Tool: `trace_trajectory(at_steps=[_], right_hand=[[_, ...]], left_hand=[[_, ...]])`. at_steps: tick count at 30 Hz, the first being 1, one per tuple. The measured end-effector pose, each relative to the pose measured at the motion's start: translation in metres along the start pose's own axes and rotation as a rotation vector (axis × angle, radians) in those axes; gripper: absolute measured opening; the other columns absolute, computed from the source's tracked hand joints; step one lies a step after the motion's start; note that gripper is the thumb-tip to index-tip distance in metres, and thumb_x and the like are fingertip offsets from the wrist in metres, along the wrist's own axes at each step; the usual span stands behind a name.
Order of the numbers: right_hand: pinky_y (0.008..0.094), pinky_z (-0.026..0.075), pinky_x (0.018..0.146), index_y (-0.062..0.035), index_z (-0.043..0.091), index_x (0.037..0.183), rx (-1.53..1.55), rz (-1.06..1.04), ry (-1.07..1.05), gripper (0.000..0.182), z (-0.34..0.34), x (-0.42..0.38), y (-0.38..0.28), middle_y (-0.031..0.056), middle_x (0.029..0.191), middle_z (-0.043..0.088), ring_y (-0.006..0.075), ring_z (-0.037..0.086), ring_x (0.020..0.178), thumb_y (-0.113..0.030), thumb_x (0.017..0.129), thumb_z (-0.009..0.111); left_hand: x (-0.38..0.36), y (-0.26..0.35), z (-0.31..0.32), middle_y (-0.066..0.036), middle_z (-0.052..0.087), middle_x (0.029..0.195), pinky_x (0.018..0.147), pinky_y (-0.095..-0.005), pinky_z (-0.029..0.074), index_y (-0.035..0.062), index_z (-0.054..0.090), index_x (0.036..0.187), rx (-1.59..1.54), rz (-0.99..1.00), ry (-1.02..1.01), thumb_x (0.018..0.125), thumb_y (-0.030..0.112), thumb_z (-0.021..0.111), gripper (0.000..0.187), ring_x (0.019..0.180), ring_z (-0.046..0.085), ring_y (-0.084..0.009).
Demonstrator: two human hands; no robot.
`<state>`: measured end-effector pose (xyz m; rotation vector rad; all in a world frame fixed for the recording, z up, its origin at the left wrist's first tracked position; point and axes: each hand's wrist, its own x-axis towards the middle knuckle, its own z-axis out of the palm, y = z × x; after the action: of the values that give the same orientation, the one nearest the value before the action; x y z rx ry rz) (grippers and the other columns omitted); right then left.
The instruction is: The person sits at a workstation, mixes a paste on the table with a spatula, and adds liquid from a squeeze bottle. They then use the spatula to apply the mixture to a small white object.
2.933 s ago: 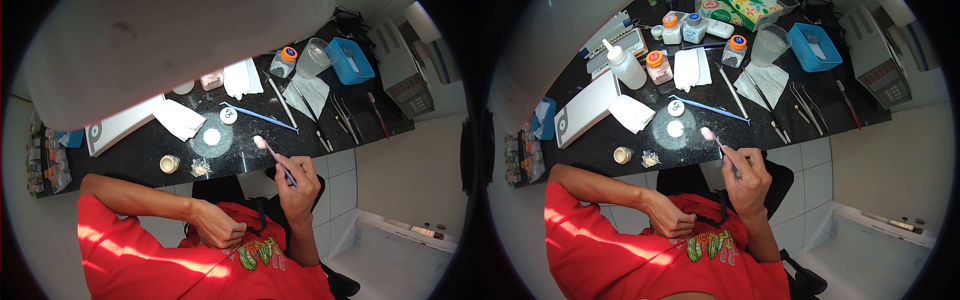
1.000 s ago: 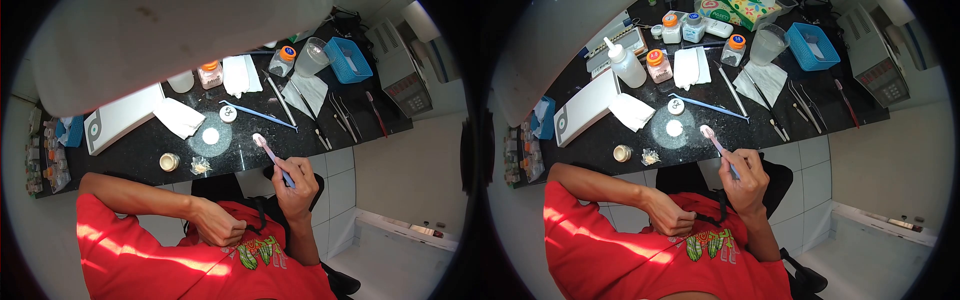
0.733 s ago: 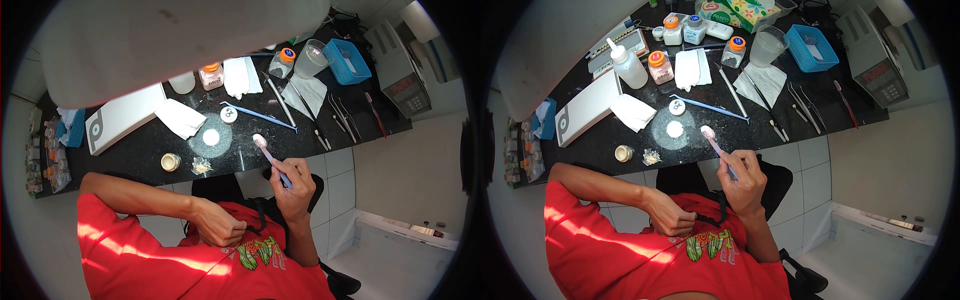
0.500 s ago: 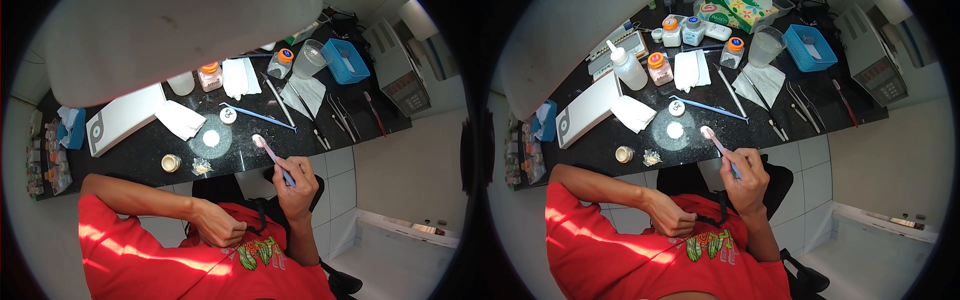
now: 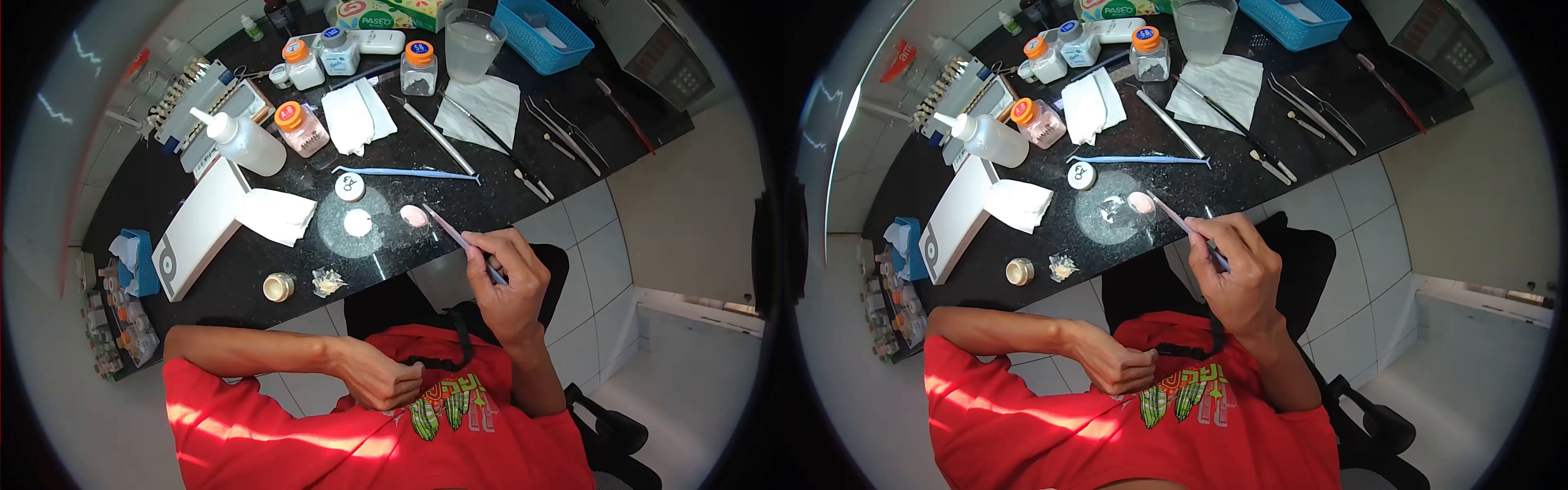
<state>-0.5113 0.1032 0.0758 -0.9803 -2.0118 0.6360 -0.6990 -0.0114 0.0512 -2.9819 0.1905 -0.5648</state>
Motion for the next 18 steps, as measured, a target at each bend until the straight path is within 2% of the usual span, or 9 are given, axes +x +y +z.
trace_trajectory(at_steps=[6, 10, 18], right_hand=[[0.0290, 0.050, 0.054, -0.0035, 0.074, 0.104, 0.059, 0.026, -0.053, 0.021, 0.0006, 0.0017, 0.0019, 0.0088, 0.087, 0.066, 0.0185, 0.066, 0.067, 0.003, 0.084, 0.073], [0.0284, 0.050, 0.056, -0.0043, 0.076, 0.105, 0.153, 0.131, -0.081, 0.024, -0.0008, 0.0076, 0.0008, 0.0070, 0.087, 0.066, 0.0163, 0.066, 0.068, 0.004, 0.082, 0.074], [0.0263, 0.047, 0.047, -0.0033, 0.076, 0.103, 0.024, -0.090, -0.013, 0.027, 0.0082, 0.0069, 0.0083, 0.0049, 0.086, 0.064, 0.0114, 0.061, 0.059, 0.004, 0.077, 0.078]], left_hand=[[0.0002, 0.0016, 0.0006, -0.001, 0.051, 0.068, 0.084, -0.0360, 0.051, 0.0074, 0.058, 0.070, 0.024, -0.057, -0.012, 0.076, 0.016, 0.061, 0.011, 0.067, 0.055, -0.0168], [-0.0001, -0.0023, -0.0008, 0.000, 0.049, 0.067, 0.084, -0.0352, 0.051, 0.0081, 0.056, 0.068, 0.039, -0.068, -0.022, 0.076, 0.015, 0.061, 0.011, 0.065, 0.052, -0.0159], [-0.0005, -0.0012, 0.0021, 0.000, 0.050, 0.067, 0.085, -0.0362, 0.051, 0.0074, 0.057, 0.068, 0.057, -0.068, -0.034, 0.074, 0.013, 0.062, 0.009, 0.066, 0.054, -0.0170]])
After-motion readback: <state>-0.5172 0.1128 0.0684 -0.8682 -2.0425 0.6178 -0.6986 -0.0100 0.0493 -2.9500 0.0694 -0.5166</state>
